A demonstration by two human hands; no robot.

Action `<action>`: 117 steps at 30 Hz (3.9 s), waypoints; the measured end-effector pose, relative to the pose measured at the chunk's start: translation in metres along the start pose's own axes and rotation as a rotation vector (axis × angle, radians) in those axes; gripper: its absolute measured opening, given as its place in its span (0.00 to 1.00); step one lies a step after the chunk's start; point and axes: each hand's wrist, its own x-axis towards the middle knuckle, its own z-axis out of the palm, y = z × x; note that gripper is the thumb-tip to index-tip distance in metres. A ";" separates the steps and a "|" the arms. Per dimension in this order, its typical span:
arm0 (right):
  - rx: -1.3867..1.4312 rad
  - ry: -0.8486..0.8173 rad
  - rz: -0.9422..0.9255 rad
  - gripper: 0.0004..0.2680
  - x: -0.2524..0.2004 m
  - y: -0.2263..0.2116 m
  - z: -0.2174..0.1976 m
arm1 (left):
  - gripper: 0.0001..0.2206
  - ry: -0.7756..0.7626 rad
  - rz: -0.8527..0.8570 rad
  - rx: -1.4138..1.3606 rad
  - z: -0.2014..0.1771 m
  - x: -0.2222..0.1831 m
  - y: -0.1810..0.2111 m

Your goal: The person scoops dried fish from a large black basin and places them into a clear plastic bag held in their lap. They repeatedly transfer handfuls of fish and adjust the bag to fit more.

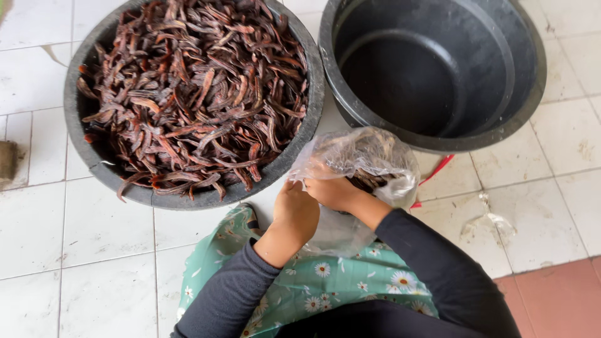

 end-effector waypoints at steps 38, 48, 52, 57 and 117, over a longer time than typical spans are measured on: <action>0.667 0.370 0.466 0.06 0.091 -0.032 -0.197 | 0.12 0.916 -0.094 -1.773 -0.038 0.022 -0.131; 0.390 0.486 0.598 0.08 0.081 -0.049 -0.214 | 0.27 1.081 -0.412 -1.978 -0.028 0.048 -0.174; 0.329 0.458 0.599 0.09 0.074 -0.058 -0.221 | 0.28 1.019 -0.391 -2.090 -0.022 0.067 -0.187; 0.311 0.376 0.648 0.09 0.058 -0.070 -0.230 | 0.24 0.888 -0.324 -1.787 -0.005 0.075 -0.194; 0.274 0.392 0.578 0.06 -0.067 -0.038 -0.110 | 0.24 0.463 0.122 -0.596 -0.018 0.036 -0.002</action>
